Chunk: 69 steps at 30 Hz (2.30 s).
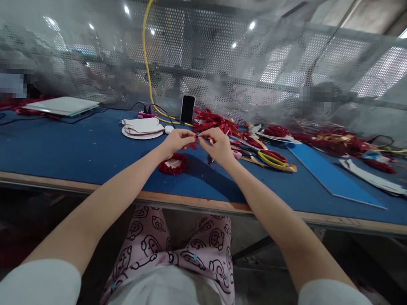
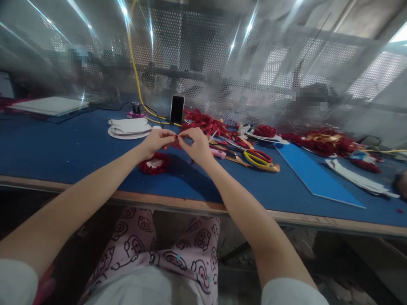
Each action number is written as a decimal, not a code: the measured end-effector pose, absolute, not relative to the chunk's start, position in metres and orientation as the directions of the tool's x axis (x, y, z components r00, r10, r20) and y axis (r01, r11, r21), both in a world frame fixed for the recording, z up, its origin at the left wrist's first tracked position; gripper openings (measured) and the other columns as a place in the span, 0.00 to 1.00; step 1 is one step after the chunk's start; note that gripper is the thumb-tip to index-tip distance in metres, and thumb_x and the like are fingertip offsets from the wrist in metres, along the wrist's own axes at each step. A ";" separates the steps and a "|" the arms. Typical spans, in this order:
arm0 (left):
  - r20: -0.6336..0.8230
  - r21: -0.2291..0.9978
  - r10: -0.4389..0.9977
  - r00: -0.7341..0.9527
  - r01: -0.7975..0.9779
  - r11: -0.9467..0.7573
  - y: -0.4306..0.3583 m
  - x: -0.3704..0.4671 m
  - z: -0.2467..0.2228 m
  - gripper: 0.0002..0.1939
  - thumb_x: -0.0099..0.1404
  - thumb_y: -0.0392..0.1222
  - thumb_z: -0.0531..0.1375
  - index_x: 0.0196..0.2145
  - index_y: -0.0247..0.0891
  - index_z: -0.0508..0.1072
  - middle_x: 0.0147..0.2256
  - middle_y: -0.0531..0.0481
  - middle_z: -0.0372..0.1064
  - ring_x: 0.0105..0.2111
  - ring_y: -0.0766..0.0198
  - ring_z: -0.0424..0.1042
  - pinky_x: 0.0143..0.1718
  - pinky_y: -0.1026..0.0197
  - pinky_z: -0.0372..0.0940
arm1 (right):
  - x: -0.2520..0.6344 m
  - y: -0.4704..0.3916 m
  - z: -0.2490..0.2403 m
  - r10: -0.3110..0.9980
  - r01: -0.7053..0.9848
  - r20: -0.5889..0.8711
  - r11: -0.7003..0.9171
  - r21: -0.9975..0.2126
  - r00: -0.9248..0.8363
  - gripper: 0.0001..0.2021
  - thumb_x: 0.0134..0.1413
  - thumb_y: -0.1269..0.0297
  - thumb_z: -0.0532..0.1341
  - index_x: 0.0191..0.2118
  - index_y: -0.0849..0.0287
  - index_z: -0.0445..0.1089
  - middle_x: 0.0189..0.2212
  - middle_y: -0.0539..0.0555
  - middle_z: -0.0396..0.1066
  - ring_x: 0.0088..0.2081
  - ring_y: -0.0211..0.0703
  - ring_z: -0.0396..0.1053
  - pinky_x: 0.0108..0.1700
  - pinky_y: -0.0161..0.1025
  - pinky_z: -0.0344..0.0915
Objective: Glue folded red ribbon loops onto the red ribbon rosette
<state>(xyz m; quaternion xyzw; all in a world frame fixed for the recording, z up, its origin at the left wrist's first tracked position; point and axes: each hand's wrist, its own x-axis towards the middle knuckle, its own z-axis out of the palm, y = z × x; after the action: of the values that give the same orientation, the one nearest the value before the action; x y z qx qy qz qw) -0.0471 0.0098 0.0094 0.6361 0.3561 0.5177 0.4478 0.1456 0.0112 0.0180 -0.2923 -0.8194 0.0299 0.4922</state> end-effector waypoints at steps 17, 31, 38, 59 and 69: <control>0.346 0.926 0.914 0.213 0.079 -0.369 0.011 -0.048 0.006 0.08 0.61 0.40 0.66 0.38 0.34 0.78 0.28 0.51 0.75 0.18 0.74 0.61 0.20 0.68 0.56 | 0.149 0.024 0.009 0.470 0.522 0.759 0.828 -0.203 -0.450 0.05 0.65 0.65 0.55 0.38 0.56 0.67 0.37 0.58 0.72 0.41 0.49 0.65 0.48 0.47 0.61; 0.312 0.940 0.926 0.212 0.077 -0.334 0.010 -0.049 0.009 0.18 0.64 0.42 0.63 0.51 0.36 0.77 0.36 0.47 0.77 0.20 0.74 0.62 0.22 0.69 0.57 | 0.148 0.020 0.010 0.453 0.533 0.785 0.825 -0.189 -0.422 0.05 0.64 0.65 0.57 0.38 0.56 0.70 0.36 0.55 0.74 0.40 0.49 0.67 0.46 0.46 0.60; 0.433 0.872 0.879 0.200 0.154 -0.464 0.006 -0.049 0.010 0.16 0.61 0.46 0.66 0.44 0.33 0.80 0.29 0.50 0.74 0.21 0.72 0.64 0.23 0.68 0.59 | 0.148 0.018 0.011 0.472 0.553 0.770 0.812 -0.189 -0.429 0.03 0.61 0.67 0.55 0.37 0.55 0.66 0.35 0.56 0.71 0.39 0.49 0.65 0.45 0.45 0.59; 0.355 0.853 0.916 0.187 0.336 -0.399 0.005 -0.046 0.009 0.10 0.68 0.43 0.62 0.39 0.32 0.77 0.18 0.56 0.65 0.20 0.70 0.62 0.27 0.65 0.60 | 0.210 0.031 0.045 0.808 0.796 0.364 0.560 -0.229 -0.463 0.11 0.61 0.59 0.57 0.37 0.57 0.76 0.36 0.56 0.78 0.36 0.47 0.71 0.40 0.41 0.62; 0.315 0.866 0.933 0.175 0.349 -0.358 0.009 -0.047 0.007 0.09 0.68 0.42 0.62 0.39 0.33 0.79 0.19 0.55 0.66 0.20 0.70 0.61 0.26 0.65 0.57 | 0.252 0.042 0.026 0.882 0.878 0.024 0.470 -0.091 -0.470 0.16 0.54 0.47 0.62 0.29 0.57 0.73 0.29 0.53 0.74 0.29 0.42 0.66 0.32 0.39 0.54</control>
<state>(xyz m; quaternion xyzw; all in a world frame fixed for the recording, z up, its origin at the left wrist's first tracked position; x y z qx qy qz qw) -0.0472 0.0086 0.0068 0.6930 0.4625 0.4457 0.3274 0.2523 0.0420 0.0263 -0.5137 -0.8567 0.0329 0.0334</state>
